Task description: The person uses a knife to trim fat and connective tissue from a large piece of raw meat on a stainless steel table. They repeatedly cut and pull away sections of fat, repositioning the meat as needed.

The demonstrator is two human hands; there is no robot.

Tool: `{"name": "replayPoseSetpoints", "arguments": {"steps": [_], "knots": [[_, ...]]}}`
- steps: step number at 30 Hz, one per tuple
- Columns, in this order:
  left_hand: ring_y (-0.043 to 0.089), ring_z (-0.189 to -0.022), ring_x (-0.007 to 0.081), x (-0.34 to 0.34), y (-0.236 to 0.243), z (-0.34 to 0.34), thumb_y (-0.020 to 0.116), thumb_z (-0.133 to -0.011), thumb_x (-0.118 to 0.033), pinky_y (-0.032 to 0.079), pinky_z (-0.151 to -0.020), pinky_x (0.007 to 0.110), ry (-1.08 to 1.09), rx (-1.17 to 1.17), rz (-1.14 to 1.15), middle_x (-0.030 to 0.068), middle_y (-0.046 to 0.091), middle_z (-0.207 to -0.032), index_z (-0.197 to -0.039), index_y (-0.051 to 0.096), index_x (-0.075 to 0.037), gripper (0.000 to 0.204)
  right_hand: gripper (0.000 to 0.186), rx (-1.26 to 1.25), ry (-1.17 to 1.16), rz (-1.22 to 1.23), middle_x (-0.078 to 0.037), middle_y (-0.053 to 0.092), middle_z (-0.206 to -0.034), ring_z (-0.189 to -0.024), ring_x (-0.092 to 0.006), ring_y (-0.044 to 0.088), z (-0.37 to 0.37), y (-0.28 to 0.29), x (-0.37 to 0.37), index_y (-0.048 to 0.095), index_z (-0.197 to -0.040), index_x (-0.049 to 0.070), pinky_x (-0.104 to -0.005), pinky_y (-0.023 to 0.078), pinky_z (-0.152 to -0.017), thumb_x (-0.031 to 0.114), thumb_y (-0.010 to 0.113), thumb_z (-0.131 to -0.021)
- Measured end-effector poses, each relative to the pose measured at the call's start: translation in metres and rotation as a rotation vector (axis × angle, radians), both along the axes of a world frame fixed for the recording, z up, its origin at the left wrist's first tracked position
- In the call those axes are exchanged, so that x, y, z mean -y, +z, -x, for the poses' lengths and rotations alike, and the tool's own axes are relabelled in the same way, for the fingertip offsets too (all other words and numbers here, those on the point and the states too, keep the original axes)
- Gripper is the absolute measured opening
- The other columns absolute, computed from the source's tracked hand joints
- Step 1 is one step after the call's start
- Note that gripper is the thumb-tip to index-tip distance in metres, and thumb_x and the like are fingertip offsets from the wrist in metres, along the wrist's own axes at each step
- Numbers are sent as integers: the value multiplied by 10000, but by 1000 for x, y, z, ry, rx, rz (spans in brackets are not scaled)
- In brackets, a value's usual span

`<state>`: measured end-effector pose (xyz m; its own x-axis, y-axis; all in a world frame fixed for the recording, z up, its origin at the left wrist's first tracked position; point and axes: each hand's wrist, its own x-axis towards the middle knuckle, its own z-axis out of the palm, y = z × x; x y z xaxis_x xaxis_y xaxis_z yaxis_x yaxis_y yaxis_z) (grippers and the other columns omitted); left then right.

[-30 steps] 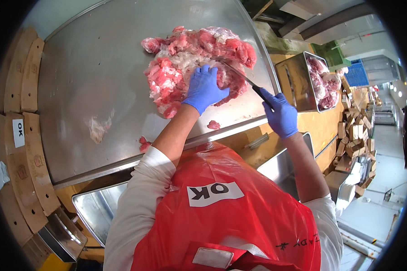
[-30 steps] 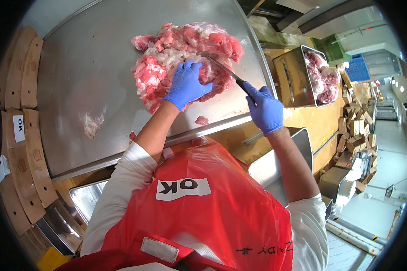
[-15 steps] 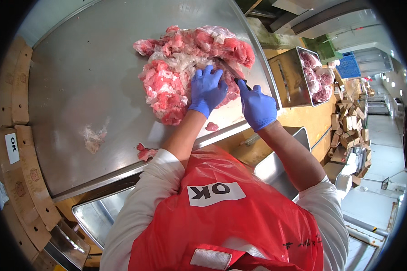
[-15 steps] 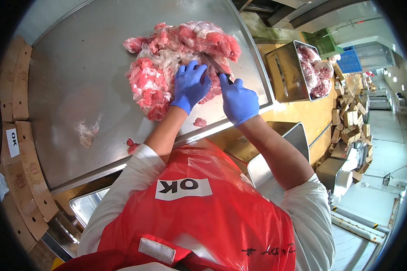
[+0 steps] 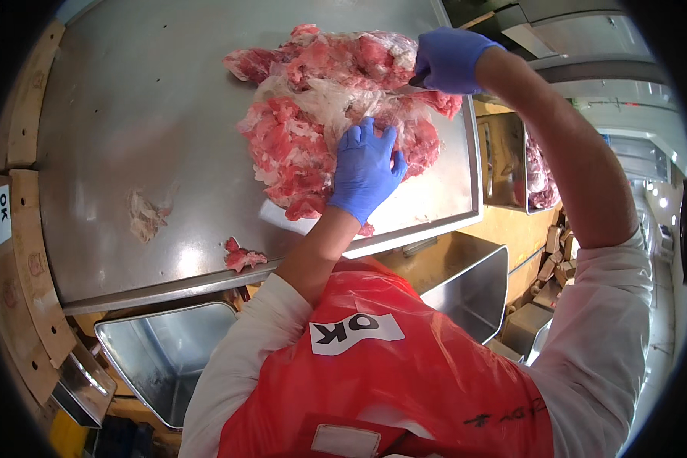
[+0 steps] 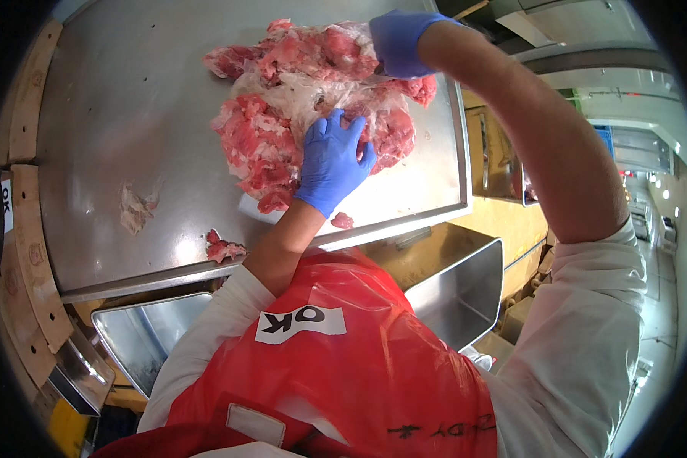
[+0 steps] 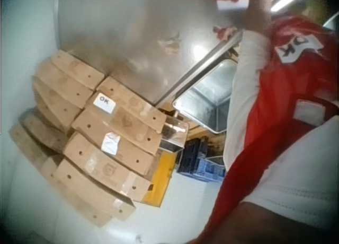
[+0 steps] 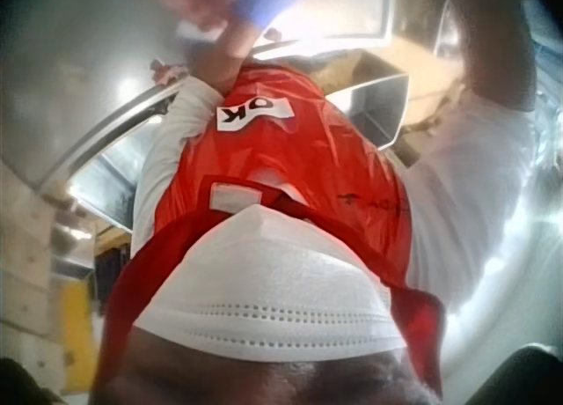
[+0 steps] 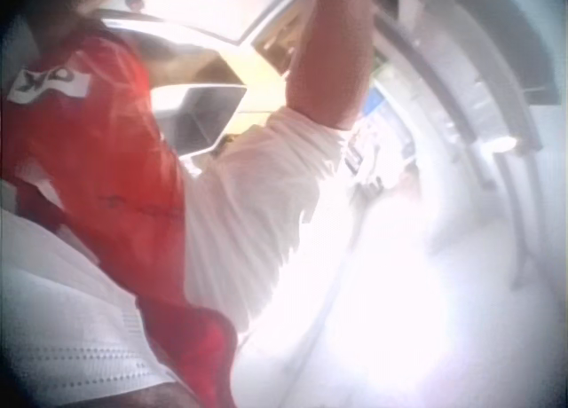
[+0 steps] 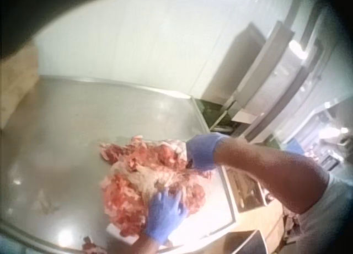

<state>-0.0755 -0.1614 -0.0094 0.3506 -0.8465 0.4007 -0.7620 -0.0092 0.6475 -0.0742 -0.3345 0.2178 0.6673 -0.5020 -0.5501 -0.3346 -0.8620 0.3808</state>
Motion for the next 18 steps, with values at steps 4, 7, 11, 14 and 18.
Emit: {"name": "replayPoseSetpoints", "arguments": {"steps": [4, 7, 11, 14, 18], "knots": [[600, -1037, 395, -2, -5, -1, 732, -883, -282, 503, -931, 535, 27, -4, 35, 224, 600, -1253, -1223, 674, -90, 395, 235, -51, -37, -268, -115, 786, -840, -754, -243, 752, -13, 9, 35, 847, -1091, 83, -400, 593, -702, 184, 769, -895], [599, -1034, 392, -6, -4, 1, 734, -881, -281, 504, -930, 533, 12, 26, 40, 221, 596, -1259, -1237, 669, -89, 410, 237, -113, -129, -398, -65, 740, -742, -640, -176, 661, -11, 9, 65, 864, -1051, 116, -366, 532, -589, 284, 808, -893], [599, -1028, 383, -13, 0, 1, 739, -877, -281, 504, -923, 530, -15, 25, -28, 207, 600, -1230, -1231, 663, -84, 413, 245, -141, -261, -435, -12, 692, -707, -629, -116, 600, -10, 13, 74, 865, -1057, 112, -302, 493, -563, 314, 811, -929], [599, -1024, 376, -15, -3, 4, 740, -876, -288, 502, -920, 530, -11, 39, -7, 200, 604, -1209, -1229, 658, -85, 415, 388, -148, -299, -468, -23, 713, -752, -665, -148, 642, -5, 14, 88, 833, -1163, 120, -328, 519, -592, 398, 845, -892], [592, -1066, 389, -13, 0, 8, 742, -872, -305, 490, -960, 527, -64, 38, -29, 224, 591, -1262, -1251, 641, -77, 454, 303, -51, -286, -385, -60, 736, -751, -665, -171, 709, 11, 23, 55, 838, -1116, 92, -349, 555, -600, 263, 815, -867]]}}
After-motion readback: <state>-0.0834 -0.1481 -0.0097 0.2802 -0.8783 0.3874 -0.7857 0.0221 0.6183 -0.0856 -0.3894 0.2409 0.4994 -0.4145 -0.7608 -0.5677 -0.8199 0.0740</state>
